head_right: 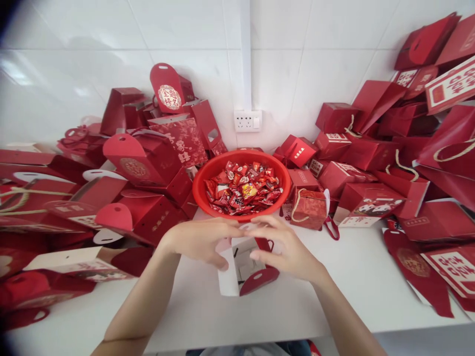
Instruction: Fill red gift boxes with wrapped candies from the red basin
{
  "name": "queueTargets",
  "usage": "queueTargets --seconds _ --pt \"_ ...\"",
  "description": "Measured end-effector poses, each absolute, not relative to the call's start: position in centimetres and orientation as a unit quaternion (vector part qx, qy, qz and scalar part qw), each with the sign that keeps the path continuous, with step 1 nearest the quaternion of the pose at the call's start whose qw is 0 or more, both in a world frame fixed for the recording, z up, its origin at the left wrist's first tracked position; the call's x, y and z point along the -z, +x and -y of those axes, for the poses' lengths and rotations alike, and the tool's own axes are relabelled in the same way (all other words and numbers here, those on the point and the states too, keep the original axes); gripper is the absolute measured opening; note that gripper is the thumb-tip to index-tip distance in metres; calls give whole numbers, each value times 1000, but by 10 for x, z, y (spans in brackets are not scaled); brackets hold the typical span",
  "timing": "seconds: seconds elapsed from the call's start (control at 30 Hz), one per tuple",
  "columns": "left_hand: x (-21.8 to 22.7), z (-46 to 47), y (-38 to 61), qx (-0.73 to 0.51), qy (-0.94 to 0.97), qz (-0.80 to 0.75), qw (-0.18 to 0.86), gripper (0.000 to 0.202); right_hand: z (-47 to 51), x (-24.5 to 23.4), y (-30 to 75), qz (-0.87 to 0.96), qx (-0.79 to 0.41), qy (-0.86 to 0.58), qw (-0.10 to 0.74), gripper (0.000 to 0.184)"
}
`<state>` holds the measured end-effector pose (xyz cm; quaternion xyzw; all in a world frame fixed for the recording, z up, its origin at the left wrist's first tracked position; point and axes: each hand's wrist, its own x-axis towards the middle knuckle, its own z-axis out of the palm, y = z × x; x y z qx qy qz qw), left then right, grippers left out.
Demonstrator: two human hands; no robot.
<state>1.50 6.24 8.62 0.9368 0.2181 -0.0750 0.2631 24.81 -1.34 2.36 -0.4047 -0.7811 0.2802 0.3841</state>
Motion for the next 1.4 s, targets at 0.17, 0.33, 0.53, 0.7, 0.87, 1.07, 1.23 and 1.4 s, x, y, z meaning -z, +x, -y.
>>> queueTargets --seconds 0.17,0.33,0.53,0.7,0.87,1.07,1.23,1.4 --pt "-86 -64 18 122 926 -239 265 68 33 -30 257 777 -258 -473 326 25" --pt "-84 -64 13 129 912 -249 300 74 46 -16 281 699 -302 -543 354 58" --pt "-57 -62 -3 88 856 -288 419 88 59 10 286 607 -476 -555 311 104" --pt "-29 -59 -24 40 809 -262 524 92 50 26 280 599 -535 -499 325 105" --pt "-12 -57 -41 -55 793 -290 534 83 29 26 269 602 -551 -456 356 98" --pt "-14 -54 -47 -100 788 -319 517 79 15 16 264 681 -454 -457 350 98" --pt "-34 -49 -54 -98 822 -350 438 81 9 -12 271 766 -345 -460 287 87" --pt "-65 -48 -52 -114 850 -338 388 57 -5 -42 273 778 -304 -480 270 61"
